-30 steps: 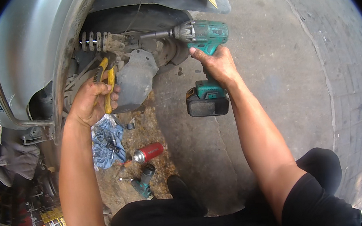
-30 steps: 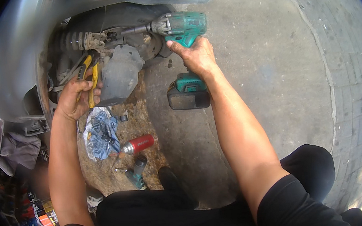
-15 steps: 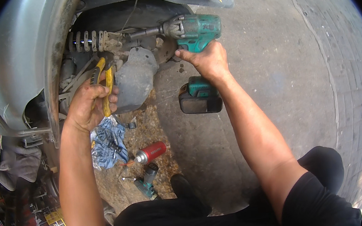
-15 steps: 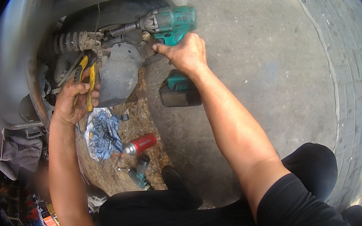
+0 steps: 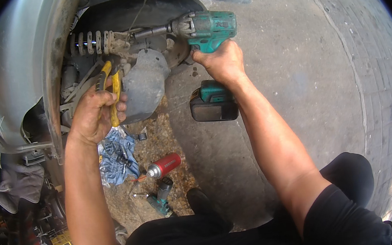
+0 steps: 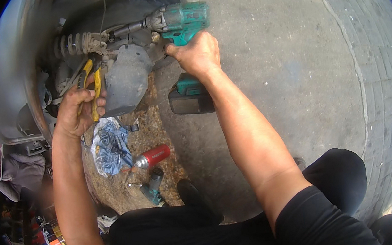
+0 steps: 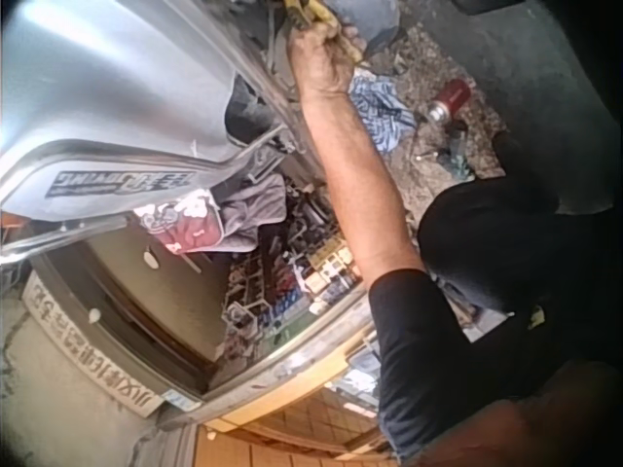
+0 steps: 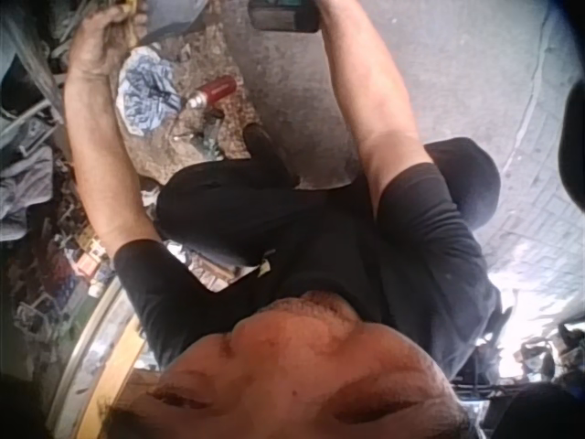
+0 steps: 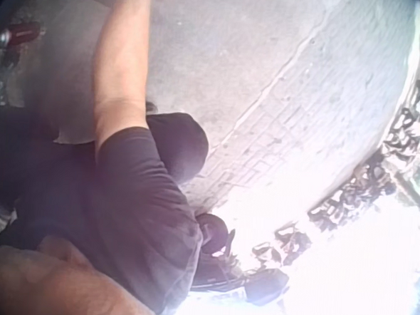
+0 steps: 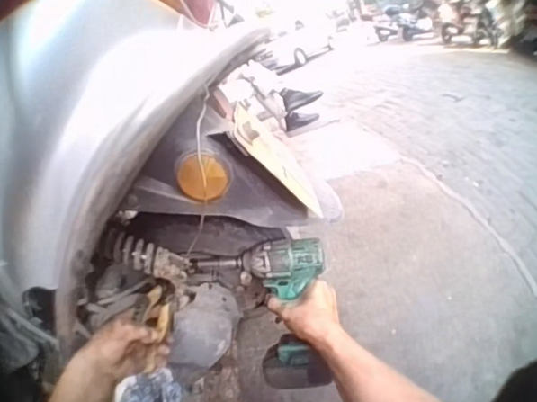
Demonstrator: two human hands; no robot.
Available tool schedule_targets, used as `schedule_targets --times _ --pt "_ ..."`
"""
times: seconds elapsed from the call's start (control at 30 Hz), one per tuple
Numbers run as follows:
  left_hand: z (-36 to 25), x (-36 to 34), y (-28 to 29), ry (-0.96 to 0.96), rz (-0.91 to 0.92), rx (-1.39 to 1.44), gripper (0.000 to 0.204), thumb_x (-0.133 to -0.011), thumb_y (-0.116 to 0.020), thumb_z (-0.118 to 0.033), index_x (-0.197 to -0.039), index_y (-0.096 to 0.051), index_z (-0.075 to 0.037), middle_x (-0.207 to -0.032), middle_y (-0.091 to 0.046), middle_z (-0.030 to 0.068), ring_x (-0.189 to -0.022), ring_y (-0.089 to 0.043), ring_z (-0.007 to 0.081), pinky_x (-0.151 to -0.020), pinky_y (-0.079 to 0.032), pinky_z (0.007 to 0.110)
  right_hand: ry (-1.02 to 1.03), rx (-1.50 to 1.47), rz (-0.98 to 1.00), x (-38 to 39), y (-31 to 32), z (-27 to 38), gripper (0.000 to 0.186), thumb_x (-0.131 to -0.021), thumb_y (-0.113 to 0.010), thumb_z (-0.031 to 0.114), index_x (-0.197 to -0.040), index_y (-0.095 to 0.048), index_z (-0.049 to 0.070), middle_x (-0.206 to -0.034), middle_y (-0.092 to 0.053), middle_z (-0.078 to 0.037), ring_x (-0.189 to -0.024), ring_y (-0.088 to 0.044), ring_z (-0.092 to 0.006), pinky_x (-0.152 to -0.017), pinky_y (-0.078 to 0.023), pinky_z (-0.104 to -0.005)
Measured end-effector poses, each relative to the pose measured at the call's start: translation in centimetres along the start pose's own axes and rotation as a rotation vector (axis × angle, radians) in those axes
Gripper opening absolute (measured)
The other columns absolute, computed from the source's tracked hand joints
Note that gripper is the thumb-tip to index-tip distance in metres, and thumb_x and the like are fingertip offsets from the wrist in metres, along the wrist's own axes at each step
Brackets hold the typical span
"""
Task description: The person sprays lubricant on the rear wheel area of a scooter, then uses pliers and a cordless impact driver to remove and reattach components near the brake assembly. The person manipulates small metal parts and fasteners by hand.
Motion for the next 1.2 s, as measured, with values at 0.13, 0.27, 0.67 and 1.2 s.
schedule_targets --times 0.13,0.27,0.67,1.2 --pt "-0.1 -0.2 0.2 0.010 -0.031 -0.029 0.058 -0.078 -0.062 -0.011 -0.134 -0.048 -0.005 -0.100 -0.062 0.0180 -0.079 -0.061 0.0227 -0.065 -0.052 0.037 -0.097 -0.024 0.070 0.2 -0.2 -0.1 0.048 -0.067 -0.086 0.036 -0.079 -0.073 -0.008 -0.083 -0.073 -0.025 -0.083 -0.074 -0.0350 -0.079 -0.058 -0.0425" --pt "0.0 -0.2 0.3 -0.005 -0.024 -0.018 0.057 -0.078 -0.062 -0.012 -0.134 -0.048 -0.005 -0.099 -0.062 0.0174 -0.079 -0.061 0.0224 -0.065 -0.052 0.036 -0.069 -0.010 0.041 0.1 -0.3 -0.2 0.048 -0.067 -0.086 0.035 -0.080 -0.073 -0.008 -0.088 -0.073 -0.026 -0.086 -0.074 -0.0358 -0.080 -0.058 -0.0423" --pt "-0.1 -0.1 0.2 0.006 0.001 -0.026 0.048 -0.079 -0.061 -0.013 -0.126 -0.055 -0.004 -0.098 -0.065 0.0128 -0.079 -0.062 0.0205 -0.070 -0.055 0.038 -0.043 -0.152 0.090 0.3 -1.2 -2.3 0.047 -0.068 -0.088 0.039 -0.077 -0.074 -0.004 -0.076 -0.073 -0.020 -0.076 -0.073 -0.0304 -0.074 -0.056 -0.0419" --pt "-0.1 -0.4 0.7 0.000 -0.008 -0.026 0.056 -0.078 -0.064 -0.012 -0.132 -0.055 -0.003 -0.099 -0.065 0.0170 -0.078 -0.064 0.0233 -0.066 -0.054 0.036 0.027 -0.034 0.016 0.2 -0.8 -1.5 0.042 -0.068 -0.086 0.036 -0.078 -0.074 -0.003 -0.079 -0.074 -0.019 -0.078 -0.073 -0.0310 -0.078 -0.057 -0.0408"
Point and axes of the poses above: each hand's wrist, its own x-axis away from the middle knuckle, its own y-axis out of the back of the hand, z = x × y, the point moved 3 cm from there along -x, towards the middle knuckle
